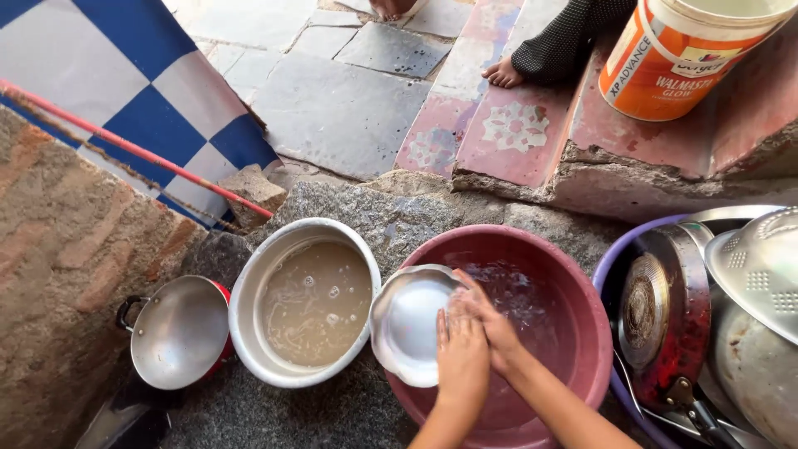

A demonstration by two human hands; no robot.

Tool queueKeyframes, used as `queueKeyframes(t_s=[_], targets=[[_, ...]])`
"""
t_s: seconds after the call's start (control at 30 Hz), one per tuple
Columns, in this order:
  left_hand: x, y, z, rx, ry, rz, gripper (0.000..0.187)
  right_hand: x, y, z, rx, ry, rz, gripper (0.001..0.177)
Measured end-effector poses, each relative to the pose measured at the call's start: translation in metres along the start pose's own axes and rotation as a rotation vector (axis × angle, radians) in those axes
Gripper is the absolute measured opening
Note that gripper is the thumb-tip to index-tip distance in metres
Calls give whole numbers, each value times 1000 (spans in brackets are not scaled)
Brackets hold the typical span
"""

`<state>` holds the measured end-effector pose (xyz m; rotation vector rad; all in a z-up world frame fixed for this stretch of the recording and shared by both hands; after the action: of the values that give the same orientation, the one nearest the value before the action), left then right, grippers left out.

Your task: Washing various metal dishes including pots, bowls, and plates using a sponge and soapy water in a domestic setting.

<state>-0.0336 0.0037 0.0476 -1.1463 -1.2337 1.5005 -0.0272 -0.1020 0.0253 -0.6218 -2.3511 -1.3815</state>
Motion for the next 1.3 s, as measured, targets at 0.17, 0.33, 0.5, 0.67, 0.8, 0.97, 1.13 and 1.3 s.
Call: queueKeyframes(t_s=[0.17,0.33,0.5,0.67,0.8,0.97,1.13,1.3], targets=[[27,31,-6,-99,252,-150,63,-6,-3,-40,167,188,-296,48],[10,6,-7,-103,10,-61,57,-29,-14,18,78,90,-73,46],[36,33,0,21,159,-234,60,-25,-15,-13,215,137,-345,45],[27,32,3,-64,45,45,65,-26,-28,4,127,77,-178,42],[28,34,4,57,108,-24,79,-24,-44,-3,239,117,-30,39],[24,5,-23,586,-25,-165,76,-46,-67,14,258,163,65,39],[14,16,-60,680,-223,-352,75,-68,-99,30,167,175,40,45],[0,56,-83,588,-546,-384,67,-44,-71,10,260,55,162,43]])
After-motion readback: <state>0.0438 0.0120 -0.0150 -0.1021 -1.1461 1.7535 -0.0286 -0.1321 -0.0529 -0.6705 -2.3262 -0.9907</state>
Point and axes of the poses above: each hand's wrist, its own x-axis away from the middle knuckle, its own y-axis out of the palm, z = x × y, the point moved 3 cm from there along -x, towards the middle knuckle, and after that the axes turned 13 degrees about y, right-handed, at the moved point
